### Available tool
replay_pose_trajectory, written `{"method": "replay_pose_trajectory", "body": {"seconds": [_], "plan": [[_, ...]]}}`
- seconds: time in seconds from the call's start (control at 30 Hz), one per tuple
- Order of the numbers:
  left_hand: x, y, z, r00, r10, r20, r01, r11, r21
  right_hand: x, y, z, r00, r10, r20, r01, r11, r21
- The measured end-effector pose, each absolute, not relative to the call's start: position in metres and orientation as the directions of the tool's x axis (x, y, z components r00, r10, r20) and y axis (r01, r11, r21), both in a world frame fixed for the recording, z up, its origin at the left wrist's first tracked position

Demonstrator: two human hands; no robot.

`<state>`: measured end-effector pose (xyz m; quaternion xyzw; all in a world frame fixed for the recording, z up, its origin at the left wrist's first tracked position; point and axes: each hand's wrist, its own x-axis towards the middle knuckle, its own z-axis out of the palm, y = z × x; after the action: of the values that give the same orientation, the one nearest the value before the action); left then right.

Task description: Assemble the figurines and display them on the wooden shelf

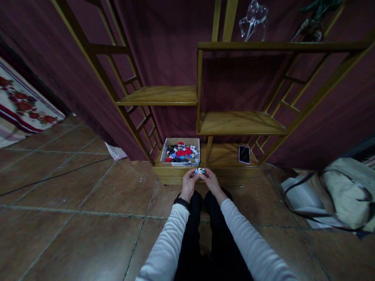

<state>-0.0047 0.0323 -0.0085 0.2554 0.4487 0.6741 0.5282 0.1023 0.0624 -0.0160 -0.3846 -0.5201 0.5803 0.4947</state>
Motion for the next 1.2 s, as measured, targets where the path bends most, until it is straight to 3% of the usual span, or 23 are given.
{"method": "replay_pose_trajectory", "body": {"seconds": [0.43,0.67,0.97,1.2], "plan": [[-0.005,0.034,-0.015,-0.339,0.935,-0.104,-0.393,-0.04,0.918,0.105,0.065,-0.021,-0.225,0.97,0.09,-0.062,0.078,-0.995],[-0.003,0.031,-0.009,-0.334,0.943,-0.013,-0.401,-0.13,0.907,0.103,0.06,-0.015,-0.241,0.962,0.131,-0.169,0.091,-0.981],[-0.004,0.027,-0.004,-0.252,0.967,0.027,-0.408,-0.132,0.903,0.102,0.057,-0.009,-0.159,0.964,0.211,-0.147,0.188,-0.971],[-0.003,0.031,-0.003,-0.266,0.961,-0.07,-0.463,-0.064,0.884,0.101,0.054,-0.002,-0.175,0.978,0.111,-0.202,0.075,-0.977]]}}
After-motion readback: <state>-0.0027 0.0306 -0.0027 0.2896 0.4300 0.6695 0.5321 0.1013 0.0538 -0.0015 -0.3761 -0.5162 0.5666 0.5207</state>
